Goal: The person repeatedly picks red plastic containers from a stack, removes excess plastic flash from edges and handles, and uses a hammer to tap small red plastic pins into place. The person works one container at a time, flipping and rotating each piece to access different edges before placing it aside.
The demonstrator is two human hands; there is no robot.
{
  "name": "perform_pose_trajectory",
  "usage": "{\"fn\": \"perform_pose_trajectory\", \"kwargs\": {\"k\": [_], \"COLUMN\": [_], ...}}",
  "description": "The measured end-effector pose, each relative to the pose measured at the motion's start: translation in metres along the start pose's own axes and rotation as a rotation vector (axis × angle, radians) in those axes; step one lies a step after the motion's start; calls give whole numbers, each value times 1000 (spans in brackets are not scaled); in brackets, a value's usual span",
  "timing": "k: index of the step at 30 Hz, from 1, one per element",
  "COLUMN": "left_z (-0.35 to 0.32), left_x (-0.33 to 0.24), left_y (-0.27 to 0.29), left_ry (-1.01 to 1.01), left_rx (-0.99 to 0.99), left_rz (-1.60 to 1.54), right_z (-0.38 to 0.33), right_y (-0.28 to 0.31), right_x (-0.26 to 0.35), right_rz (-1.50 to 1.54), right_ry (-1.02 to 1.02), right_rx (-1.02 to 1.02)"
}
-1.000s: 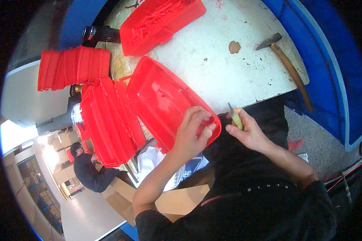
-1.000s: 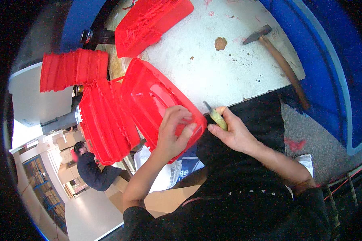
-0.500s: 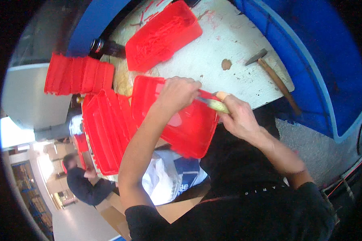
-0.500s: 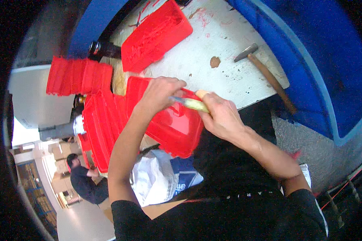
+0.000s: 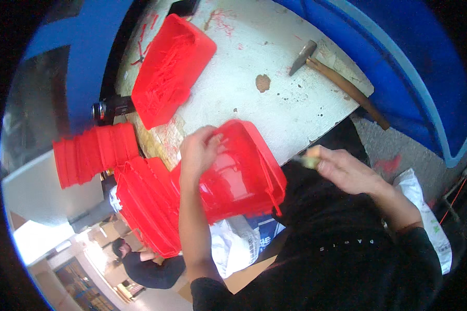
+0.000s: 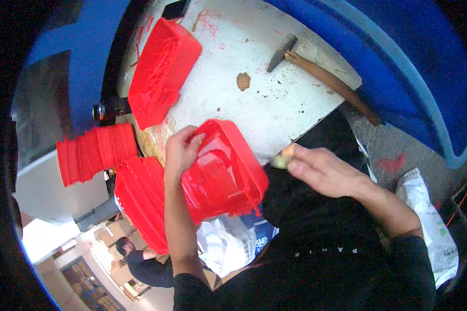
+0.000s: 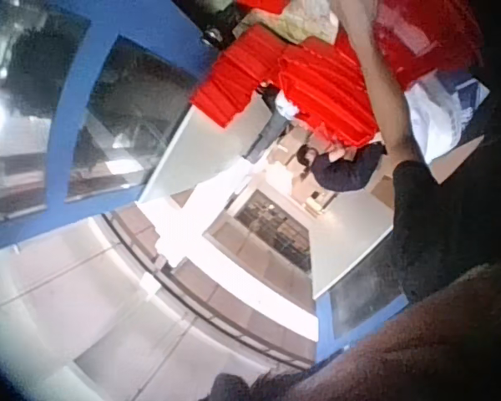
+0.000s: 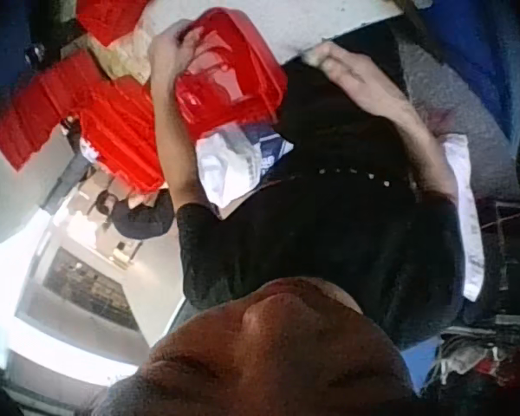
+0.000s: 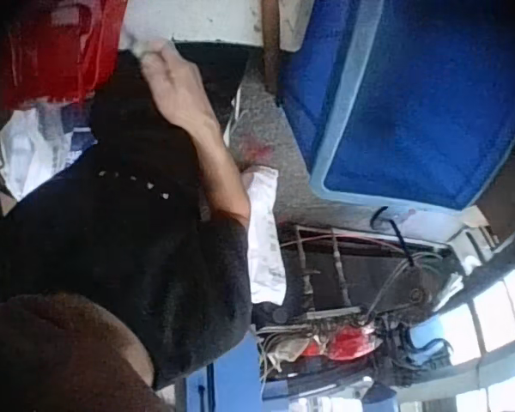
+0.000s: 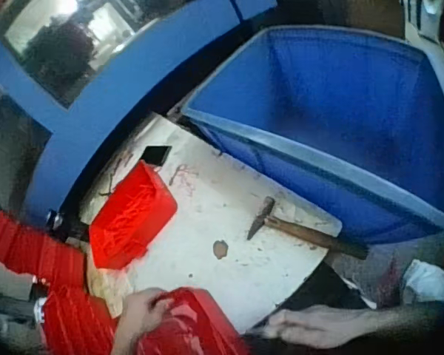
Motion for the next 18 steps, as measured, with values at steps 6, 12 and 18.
{"fn": "perform_pose_trajectory", "kwargs": {"k": [6,12,18], "left_z": [-13,-17,-9], "left_x": [1,-8,-20], "left_y": [-9,-12,-24], "left_ry": [15,77,56], "left_rx": [-62,-164,-222], "left_rz": [21,-165,-137], "right_z": [7,39,69], "right_y": [7,-3,-29], "right_x": [-34,-17,-16], "right_rz": [243,65,87], "right_ry": [-196,-10,-85], "right_rx": [-117,-124,-102]}}
Point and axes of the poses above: each hand's wrist, its own z-axis towards the middle knuckle, its own y-axis out of the back of the hand, x = y × z, the point moved 10 cm from there along z, towards the middle knuckle, and after that the axes turned 15 degrees about -x, right-handed, at the moved point
